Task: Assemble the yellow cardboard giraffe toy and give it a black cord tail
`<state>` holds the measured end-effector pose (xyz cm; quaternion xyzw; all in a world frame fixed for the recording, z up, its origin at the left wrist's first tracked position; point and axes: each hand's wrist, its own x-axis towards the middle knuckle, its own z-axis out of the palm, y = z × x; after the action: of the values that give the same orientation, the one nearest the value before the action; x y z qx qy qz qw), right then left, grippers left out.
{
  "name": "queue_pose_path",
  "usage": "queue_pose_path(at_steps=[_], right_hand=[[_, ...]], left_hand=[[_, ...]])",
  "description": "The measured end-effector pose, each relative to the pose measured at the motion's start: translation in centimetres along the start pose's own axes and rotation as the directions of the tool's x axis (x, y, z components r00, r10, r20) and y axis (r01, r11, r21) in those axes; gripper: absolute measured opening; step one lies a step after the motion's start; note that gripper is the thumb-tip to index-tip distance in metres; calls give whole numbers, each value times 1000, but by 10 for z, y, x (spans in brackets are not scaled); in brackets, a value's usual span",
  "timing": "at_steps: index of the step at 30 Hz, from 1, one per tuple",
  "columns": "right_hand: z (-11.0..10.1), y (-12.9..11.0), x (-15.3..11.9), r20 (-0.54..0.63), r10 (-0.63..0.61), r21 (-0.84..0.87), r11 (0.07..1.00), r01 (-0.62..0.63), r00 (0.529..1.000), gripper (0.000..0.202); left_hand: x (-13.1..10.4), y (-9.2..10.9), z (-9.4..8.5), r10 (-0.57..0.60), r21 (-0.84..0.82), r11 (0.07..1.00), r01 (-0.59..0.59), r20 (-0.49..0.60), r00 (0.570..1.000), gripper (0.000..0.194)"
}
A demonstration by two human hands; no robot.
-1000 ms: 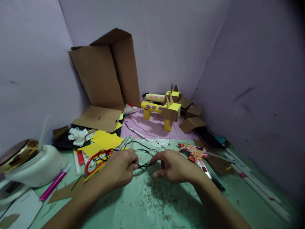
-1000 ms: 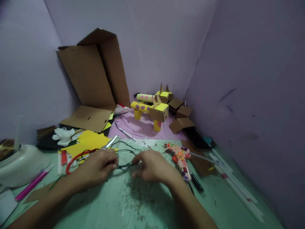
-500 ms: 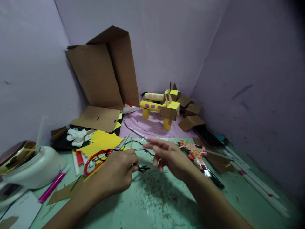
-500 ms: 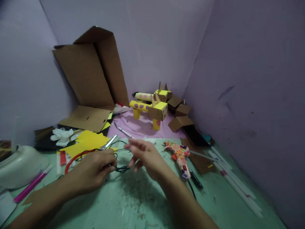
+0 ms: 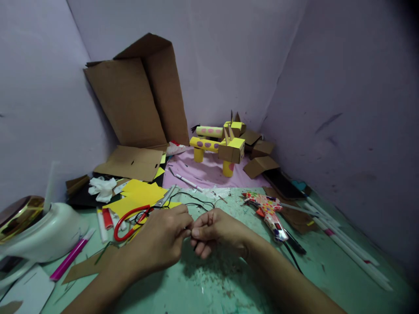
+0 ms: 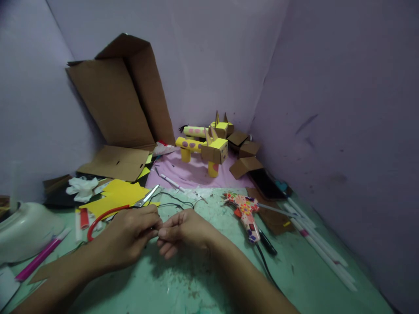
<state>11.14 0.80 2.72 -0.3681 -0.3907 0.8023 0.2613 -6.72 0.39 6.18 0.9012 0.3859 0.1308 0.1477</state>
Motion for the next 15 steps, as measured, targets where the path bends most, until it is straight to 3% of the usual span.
queue_pose_path(at_steps=[10, 15], right_hand=[[-4, -2, -2, 1, 65, 24, 998, -65, 998, 26], [-4, -4, -4, 19, 55, 37, 998, -55, 998, 25]], left_hand=[[3, -3, 3, 151, 19, 989, -150, -50, 987, 17], [3, -3, 1, 148, 9, 989, -148, -77, 986, 18]])
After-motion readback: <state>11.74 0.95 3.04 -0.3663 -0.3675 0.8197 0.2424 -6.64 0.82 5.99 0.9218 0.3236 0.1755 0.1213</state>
